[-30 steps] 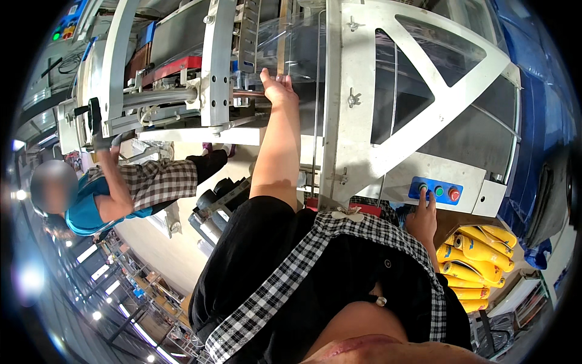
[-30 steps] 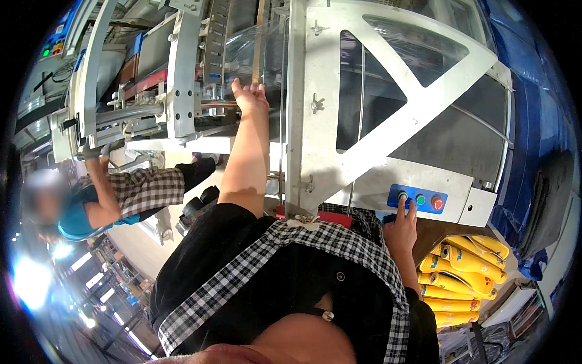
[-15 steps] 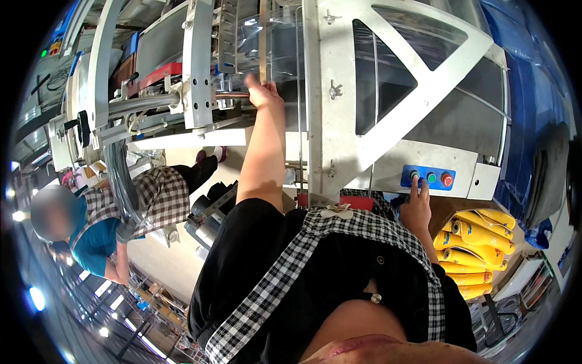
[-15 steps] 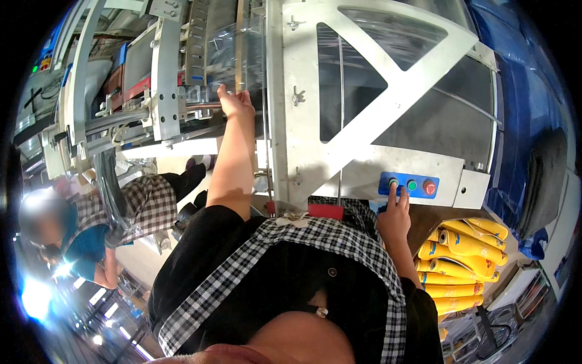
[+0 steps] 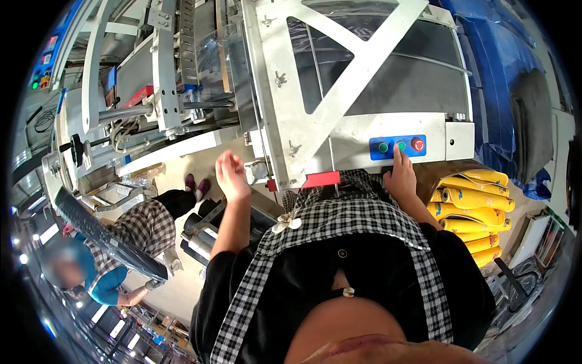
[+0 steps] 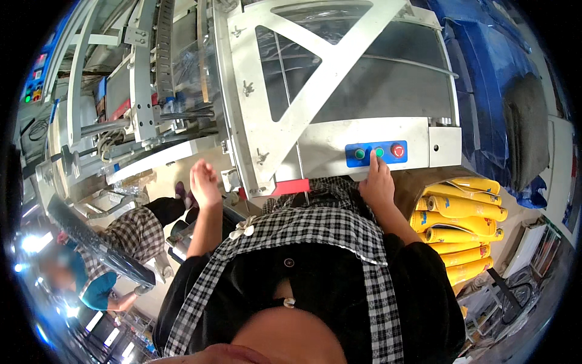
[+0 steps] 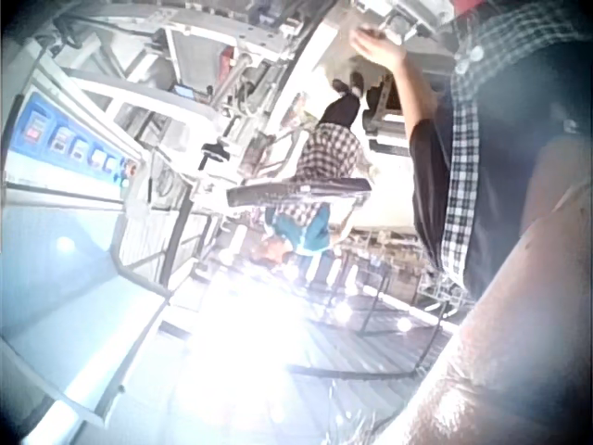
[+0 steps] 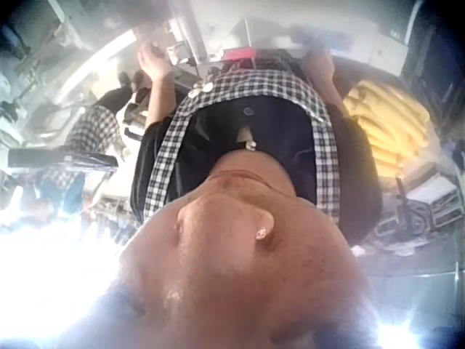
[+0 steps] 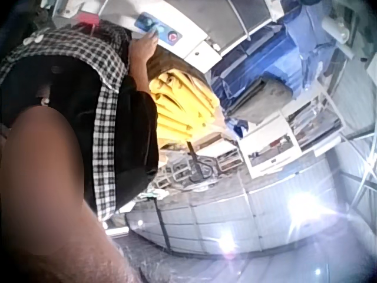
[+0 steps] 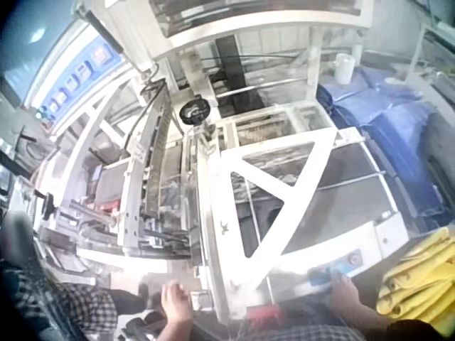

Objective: The person repeatedly picks up black cylindrical rolls from a stack, places them into a machine, and presses a button on the control panel. They also handle clear plastic sheets and place them into the machine alongside the rolls.

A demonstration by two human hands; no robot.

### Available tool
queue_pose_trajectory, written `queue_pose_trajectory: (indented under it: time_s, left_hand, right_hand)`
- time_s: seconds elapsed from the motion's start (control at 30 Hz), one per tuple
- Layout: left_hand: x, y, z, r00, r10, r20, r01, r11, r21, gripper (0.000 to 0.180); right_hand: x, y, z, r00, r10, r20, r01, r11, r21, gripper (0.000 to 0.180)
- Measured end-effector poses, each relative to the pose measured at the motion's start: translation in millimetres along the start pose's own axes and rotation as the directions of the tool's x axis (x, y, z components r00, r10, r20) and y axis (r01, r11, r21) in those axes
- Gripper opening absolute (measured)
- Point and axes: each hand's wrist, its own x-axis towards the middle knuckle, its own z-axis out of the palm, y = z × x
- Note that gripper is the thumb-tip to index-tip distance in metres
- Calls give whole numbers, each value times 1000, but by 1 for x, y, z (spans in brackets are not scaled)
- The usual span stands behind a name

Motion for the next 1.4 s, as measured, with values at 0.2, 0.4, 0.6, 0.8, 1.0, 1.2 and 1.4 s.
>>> queue_pose_trajectory:
  time_s: [0.2,0.4,0.6,0.8,1.0,1.2,1.4]
  left_hand:
    - [-89,-123,-58,769,-411,490,-551,-36,834,27]
    - [-108,-172,55,680,-610,408,545,792,275,25]
    - [-89,-204,80,857,-58,513,-245,828,504,16]
    - [-82,-227,76,877,-357,320,268,919,288,13]
    - [-62,-218,80,699,-490,521,561,827,25,28]
    - [-57,-196,52,589,-642,490,330,745,579,36]
    - [-114,-143,-19,797,-510,323,215,740,638,41]
  right_hand:
    - [-9,50,21,937,340,82,-348,880,323,53]
    - [6,76,59,628,259,734,-670,-301,679,42]
    - [16,80,68,772,313,553,-612,132,780,46]
    - [21,90,87,751,320,577,-630,90,771,48]
    - [25,91,89,778,288,559,-600,75,796,50]
    - [40,72,51,572,284,770,-770,-136,623,83]
    - [52,60,48,476,409,779,-776,-223,591,81]
